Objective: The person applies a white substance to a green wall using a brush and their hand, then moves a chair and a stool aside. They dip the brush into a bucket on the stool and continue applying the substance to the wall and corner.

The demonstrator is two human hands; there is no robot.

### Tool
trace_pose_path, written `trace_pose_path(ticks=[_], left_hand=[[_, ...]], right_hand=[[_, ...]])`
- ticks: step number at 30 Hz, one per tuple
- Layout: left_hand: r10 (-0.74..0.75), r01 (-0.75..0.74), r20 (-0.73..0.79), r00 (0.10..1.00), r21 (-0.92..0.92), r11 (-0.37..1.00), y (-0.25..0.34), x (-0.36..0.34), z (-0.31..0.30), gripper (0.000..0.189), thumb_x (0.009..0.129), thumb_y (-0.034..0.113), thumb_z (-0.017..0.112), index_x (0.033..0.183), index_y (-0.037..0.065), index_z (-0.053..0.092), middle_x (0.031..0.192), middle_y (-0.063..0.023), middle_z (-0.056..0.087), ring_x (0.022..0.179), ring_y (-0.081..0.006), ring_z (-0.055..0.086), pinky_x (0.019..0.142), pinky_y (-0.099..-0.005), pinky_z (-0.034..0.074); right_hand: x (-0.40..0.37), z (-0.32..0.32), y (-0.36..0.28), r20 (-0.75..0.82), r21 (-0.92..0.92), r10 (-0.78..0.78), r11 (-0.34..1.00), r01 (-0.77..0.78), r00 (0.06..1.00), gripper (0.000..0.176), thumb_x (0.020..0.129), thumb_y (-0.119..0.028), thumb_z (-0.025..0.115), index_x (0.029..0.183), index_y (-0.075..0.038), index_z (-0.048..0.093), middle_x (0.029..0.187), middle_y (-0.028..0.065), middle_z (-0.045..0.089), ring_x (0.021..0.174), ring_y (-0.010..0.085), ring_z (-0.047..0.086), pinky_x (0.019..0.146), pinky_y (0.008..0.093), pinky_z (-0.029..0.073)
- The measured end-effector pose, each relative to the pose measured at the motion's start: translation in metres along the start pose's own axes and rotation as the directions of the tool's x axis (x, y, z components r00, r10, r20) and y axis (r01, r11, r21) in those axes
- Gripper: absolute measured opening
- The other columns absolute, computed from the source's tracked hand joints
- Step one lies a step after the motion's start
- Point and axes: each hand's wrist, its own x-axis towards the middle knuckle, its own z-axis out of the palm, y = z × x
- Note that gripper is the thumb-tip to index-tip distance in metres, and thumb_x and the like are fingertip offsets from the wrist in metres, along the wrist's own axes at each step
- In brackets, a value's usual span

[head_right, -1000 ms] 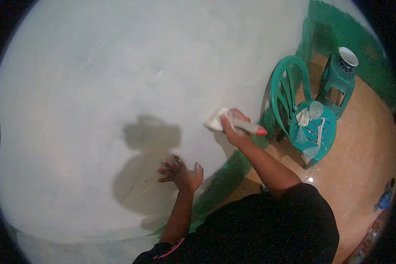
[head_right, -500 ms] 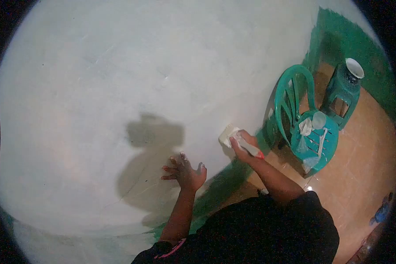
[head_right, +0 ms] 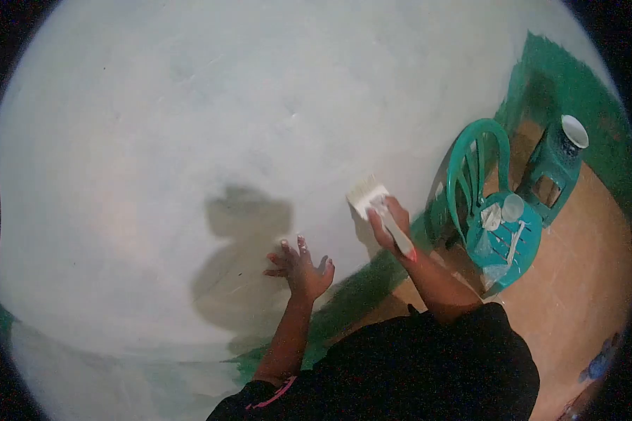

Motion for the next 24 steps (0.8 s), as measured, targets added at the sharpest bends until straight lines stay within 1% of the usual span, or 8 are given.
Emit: trace_pose_path(ticks=[4,6,8,12,16,18,22,24], left_hand=[[0.039,-0.035,-0.075,0.996,0.051,0.998,0.007,0.004,0.007,0.087,0.073,0.052,0.056,0.139,0.003,0.025,0.141,-0.0355,0.003,0.120,-0.0661,-0.014,0.081,-0.0787,-0.011],[-0.022,0.021,0.014,1.000,0.046,0.999,0.013,0.006,0.003,0.088,0.073,0.051,0.057,0.139,0.004,0.023,0.141,-0.0358,-0.001,0.119,-0.0671,-0.013,0.081,-0.0794,-0.009],[-0.008,0.008,-0.008,1.000,0.051,0.999,0.014,0.008,0.009,0.088,0.073,0.051,0.057,0.140,0.004,0.023,0.141,-0.0365,-0.001,0.118,-0.0682,-0.012,0.081,-0.0798,-0.008],[-0.001,0.002,-0.029,1.000,0.038,0.999,0.025,0.019,0.023,0.089,0.072,0.051,0.058,0.140,0.005,0.023,0.139,-0.0385,0.001,0.116,-0.0710,-0.010,0.079,-0.0812,-0.004],[0.011,-0.009,-0.053,0.999,0.049,0.999,0.031,0.021,0.016,0.088,0.073,0.052,0.056,0.140,0.006,0.023,0.138,-0.0395,0.005,0.116,-0.0713,-0.008,0.078,-0.0819,-0.002],[0.011,-0.012,0.029,1.000,0.050,0.999,0.032,0.021,0.010,0.086,0.074,0.054,0.054,0.140,0.006,0.025,0.138,-0.0383,0.007,0.116,-0.0709,-0.005,0.077,-0.0825,-0.001],[0.005,-0.008,0.049,0.999,0.050,0.999,0.038,0.018,-0.002,0.085,0.075,0.055,0.052,0.140,0.006,0.026,0.139,-0.0369,0.009,0.117,-0.0701,-0.003,0.078,-0.0823,-0.001],[0.026,-0.032,0.064,0.998,0.095,0.995,0.041,0.020,-0.003,0.085,0.075,0.055,0.052,0.140,0.007,0.025,0.139,-0.0356,0.010,0.118,-0.0690,-0.001,0.079,-0.0819,-0.001]], right_hand=[[-0.024,-0.013,0.012,0.100,-0.160,0.050,0.987,-0.034,0.994,0.020,0.083,-0.018,0.060,0.093,-0.002,0.054,0.078,0.0156,0.062,0.072,0.0264,0.065,0.064,0.0334,0.049],[-0.002,-0.013,0.003,0.095,-0.133,0.061,0.990,-0.048,0.994,0.018,0.083,-0.016,0.059,0.093,-0.002,0.054,0.078,0.0153,0.062,0.072,0.0260,0.064,0.064,0.0328,0.049],[0.037,-0.009,-0.026,0.033,-0.044,0.051,0.998,-0.050,0.998,0.018,0.084,-0.016,0.058,0.093,-0.002,0.054,0.078,0.0141,0.062,0.072,0.0244,0.064,0.064,0.0317,0.048],[0.111,0.004,-0.081,-0.183,0.139,-0.292,0.938,0.319,0.939,0.019,0.084,-0.016,0.056,0.095,-0.001,0.054,0.078,0.0115,0.062,0.071,0.0164,0.060,0.063,0.0295,0.047],[0.124,0.013,-0.085,-0.172,0.233,-0.219,0.938,0.256,0.960,0.020,0.083,-0.015,0.056,0.096,0.000,0.054,0.078,0.0119,0.062,0.071,0.0154,0.059,0.063,0.0294,0.047],[0.098,0.007,-0.054,-0.150,0.065,-0.285,0.953,0.297,0.947,0.020,0.083,-0.015,0.056,0.096,0.000,0.054,0.078,0.0125,0.062,0.072,0.0165,0.060,0.064,0.0296,0.047],[0.030,-0.014,0.006,-0.030,-0.004,-0.092,0.996,0.092,0.995,0.018,0.083,-0.014,0.055,0.094,-0.001,0.054,0.077,0.0124,0.062,0.073,0.0174,0.062,0.065,0.0297,0.048],[0.034,-0.020,0.010,-0.044,-0.020,-0.091,0.996,0.090,0.995,0.015,0.083,-0.014,0.054,0.091,-0.001,0.053,0.073,0.0084,0.058,0.068,0.0144,0.057,0.062,0.0279,0.045]])
